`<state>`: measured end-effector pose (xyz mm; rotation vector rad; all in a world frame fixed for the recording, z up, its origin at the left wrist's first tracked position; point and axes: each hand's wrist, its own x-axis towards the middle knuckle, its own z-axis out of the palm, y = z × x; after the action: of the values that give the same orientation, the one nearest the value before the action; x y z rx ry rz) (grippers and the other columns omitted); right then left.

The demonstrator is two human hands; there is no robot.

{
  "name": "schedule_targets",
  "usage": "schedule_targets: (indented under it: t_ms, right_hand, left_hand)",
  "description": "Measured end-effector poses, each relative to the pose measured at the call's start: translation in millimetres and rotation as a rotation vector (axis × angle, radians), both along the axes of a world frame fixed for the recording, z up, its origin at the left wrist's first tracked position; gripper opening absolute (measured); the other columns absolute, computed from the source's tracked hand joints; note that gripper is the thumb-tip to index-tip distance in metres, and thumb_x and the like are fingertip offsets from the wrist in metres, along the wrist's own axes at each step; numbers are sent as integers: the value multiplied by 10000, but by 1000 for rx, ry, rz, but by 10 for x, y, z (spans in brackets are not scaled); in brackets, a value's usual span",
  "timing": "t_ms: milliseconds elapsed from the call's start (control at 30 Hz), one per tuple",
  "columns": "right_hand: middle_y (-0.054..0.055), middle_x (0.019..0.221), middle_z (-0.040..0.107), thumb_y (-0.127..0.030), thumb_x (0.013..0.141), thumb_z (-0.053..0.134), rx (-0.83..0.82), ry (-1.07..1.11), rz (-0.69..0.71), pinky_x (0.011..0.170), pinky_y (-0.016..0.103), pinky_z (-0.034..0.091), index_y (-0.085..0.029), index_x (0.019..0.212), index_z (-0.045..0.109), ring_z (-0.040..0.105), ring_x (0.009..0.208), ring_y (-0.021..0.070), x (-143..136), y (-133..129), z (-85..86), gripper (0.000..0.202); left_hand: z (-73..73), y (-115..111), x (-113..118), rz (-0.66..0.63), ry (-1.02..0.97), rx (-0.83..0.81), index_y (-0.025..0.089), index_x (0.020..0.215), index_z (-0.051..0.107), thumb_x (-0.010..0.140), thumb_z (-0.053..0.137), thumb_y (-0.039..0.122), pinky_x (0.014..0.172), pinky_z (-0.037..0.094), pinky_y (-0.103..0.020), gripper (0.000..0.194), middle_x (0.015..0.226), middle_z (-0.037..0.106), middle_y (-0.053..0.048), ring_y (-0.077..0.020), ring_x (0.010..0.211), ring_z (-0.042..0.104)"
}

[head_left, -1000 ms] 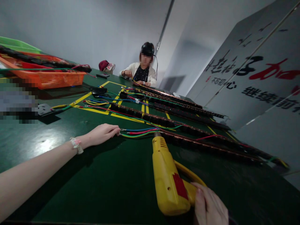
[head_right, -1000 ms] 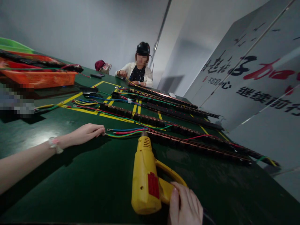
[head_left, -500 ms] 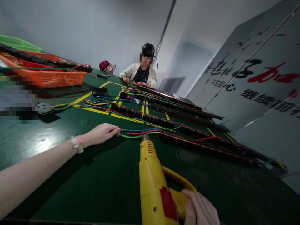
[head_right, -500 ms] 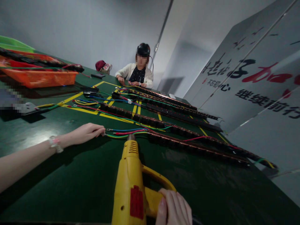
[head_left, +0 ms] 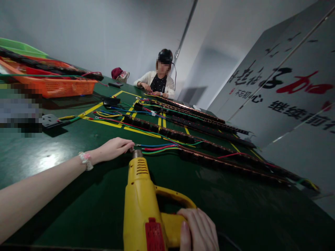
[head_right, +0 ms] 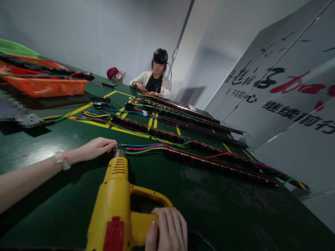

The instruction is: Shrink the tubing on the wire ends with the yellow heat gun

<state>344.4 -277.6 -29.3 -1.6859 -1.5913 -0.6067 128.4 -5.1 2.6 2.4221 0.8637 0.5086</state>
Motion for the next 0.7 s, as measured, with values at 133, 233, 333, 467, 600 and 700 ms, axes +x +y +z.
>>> schedule_targets:
  t_ms: [133,233,333,467,600,700]
  right_hand:
    - [10,773,636,-259,907,352,-20,19,14,865,356,371,-224,849,569,588,772,163,-122,53,22,227]
    - [6,781,637,-252,909,356,-25,43,33,876,357,365,-225,857,570,590,778,158,-149,63,34,221]
    - [3,802,645,-265,917,361,-19,45,58,886,356,371,-225,882,573,598,798,159,-119,57,30,219]
    - [5,821,648,-325,945,349,-45,61,56,907,353,368,-231,897,580,601,807,157,-26,37,29,254]
    - [16,837,652,-395,958,334,-73,98,32,924,356,364,-228,887,601,600,827,162,97,-1,53,323]
    - [23,848,653,-426,962,316,-91,113,-21,939,359,351,-225,873,604,597,850,172,210,-45,59,363]
  left_hand:
    - [-19,15,8,4,1,19,195,775,593,927,269,488,637,373,-237,462,687,596,-3,-156,669,548]
    - [-31,27,7,10,11,16,196,814,613,932,261,490,676,383,-242,474,742,626,-14,-169,715,565]
    - [-26,27,3,8,19,13,193,836,621,937,258,485,688,383,-245,476,758,632,-17,-171,725,568]
    - [-1,4,2,10,18,16,188,811,609,941,264,474,651,369,-241,467,700,597,-5,-159,681,554]
    - [14,-13,-2,2,14,-3,187,798,605,945,267,464,618,355,-236,461,662,569,10,-143,634,536]
    - [4,-2,-7,2,7,-17,189,825,628,947,264,461,625,356,-235,470,669,576,9,-142,646,544]
